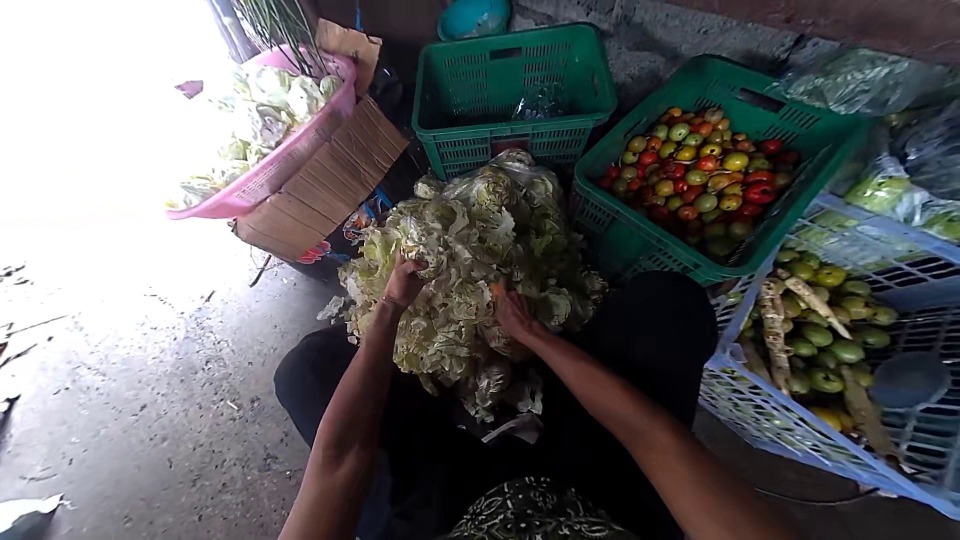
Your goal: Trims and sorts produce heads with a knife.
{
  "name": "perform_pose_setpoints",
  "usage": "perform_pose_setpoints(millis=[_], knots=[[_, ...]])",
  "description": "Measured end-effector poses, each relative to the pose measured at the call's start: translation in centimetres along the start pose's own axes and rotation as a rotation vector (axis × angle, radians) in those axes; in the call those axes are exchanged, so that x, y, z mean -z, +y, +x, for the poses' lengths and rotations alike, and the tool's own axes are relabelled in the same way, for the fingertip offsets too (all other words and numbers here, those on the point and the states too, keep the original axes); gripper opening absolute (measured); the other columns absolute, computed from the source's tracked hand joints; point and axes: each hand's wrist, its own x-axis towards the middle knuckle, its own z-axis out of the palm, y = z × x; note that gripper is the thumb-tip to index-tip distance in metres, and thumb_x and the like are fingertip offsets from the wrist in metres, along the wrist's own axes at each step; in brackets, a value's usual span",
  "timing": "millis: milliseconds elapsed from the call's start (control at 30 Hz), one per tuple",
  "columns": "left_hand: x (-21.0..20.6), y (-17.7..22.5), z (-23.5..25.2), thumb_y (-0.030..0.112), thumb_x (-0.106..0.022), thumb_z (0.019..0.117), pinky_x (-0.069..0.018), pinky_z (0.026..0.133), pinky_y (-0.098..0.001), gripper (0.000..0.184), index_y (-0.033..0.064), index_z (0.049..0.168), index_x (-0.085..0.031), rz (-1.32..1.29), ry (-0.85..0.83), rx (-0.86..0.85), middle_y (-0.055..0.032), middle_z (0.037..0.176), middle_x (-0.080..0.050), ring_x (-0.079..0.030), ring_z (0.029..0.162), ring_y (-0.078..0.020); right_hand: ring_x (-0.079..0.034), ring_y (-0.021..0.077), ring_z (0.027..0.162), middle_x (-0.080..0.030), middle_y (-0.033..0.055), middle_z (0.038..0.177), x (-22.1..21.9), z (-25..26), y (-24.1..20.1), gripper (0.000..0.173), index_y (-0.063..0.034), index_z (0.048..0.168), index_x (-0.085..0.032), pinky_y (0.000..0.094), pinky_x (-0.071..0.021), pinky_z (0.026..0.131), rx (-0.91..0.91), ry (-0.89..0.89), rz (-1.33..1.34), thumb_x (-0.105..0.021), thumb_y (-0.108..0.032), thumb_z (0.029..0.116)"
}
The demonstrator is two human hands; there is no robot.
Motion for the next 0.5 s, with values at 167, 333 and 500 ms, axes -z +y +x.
perform_pose_setpoints(millis=[167, 333, 500], knots=[[-0.7, 2.6, -1.3, 0.013, -0.070, 0.0760, -0.0586, 0.083, -0.0430, 0.094, 0.0208, 0.154, -0.018, 0.110, 0.034, -0.022, -0.0091, 0.128, -0.057, -0.064, 0.105, -0.0206, -0.045, 0.0465, 0.139, -0.041, 0.0330, 0.151, -1.8, 3.0, 3.8, 0.065, 0.0025, 0.158, -0.024, 0.0568, -0.0386, 0.114, -0.111, -0.012, 0.064, -0.048, -0.023, 0.1039], [-2.8, 3.3, -3.7, 0.015, -0.078, 0.0708, -0.0587, 0.085, -0.0424, 0.103, 0.0186, 0.154, -0.017, 0.199, 0.006, -0.077, -0.0100, 0.133, -0.056, -0.064, 0.110, -0.0213, -0.062, 0.0394, 0.118, -0.058, 0.0300, 0.134, 2.7, 2.4, -1.7, 0.067, 0.0033, 0.147, -0.044, 0.0527, -0.0531, 0.097, 0.059, -0.043, 0.835, -0.032, -0.051, 0.1096], [-3.3, 0.5, -3.9, 0.024, -0.089, 0.0741, -0.0557, 0.098, -0.0442, 0.112, 0.0164, 0.157, -0.013, 0.313, -0.153, -0.024, -0.0127, 0.141, -0.054, -0.062, 0.120, -0.0228, -0.065, 0.0393, 0.109, -0.051, 0.0245, 0.141, 5.3, 0.8, -3.4, 0.057, -0.0228, 0.159, -0.026, 0.0544, -0.0587, 0.084, 0.129, -0.417, 1.401, -0.042, -0.044, 0.1089]])
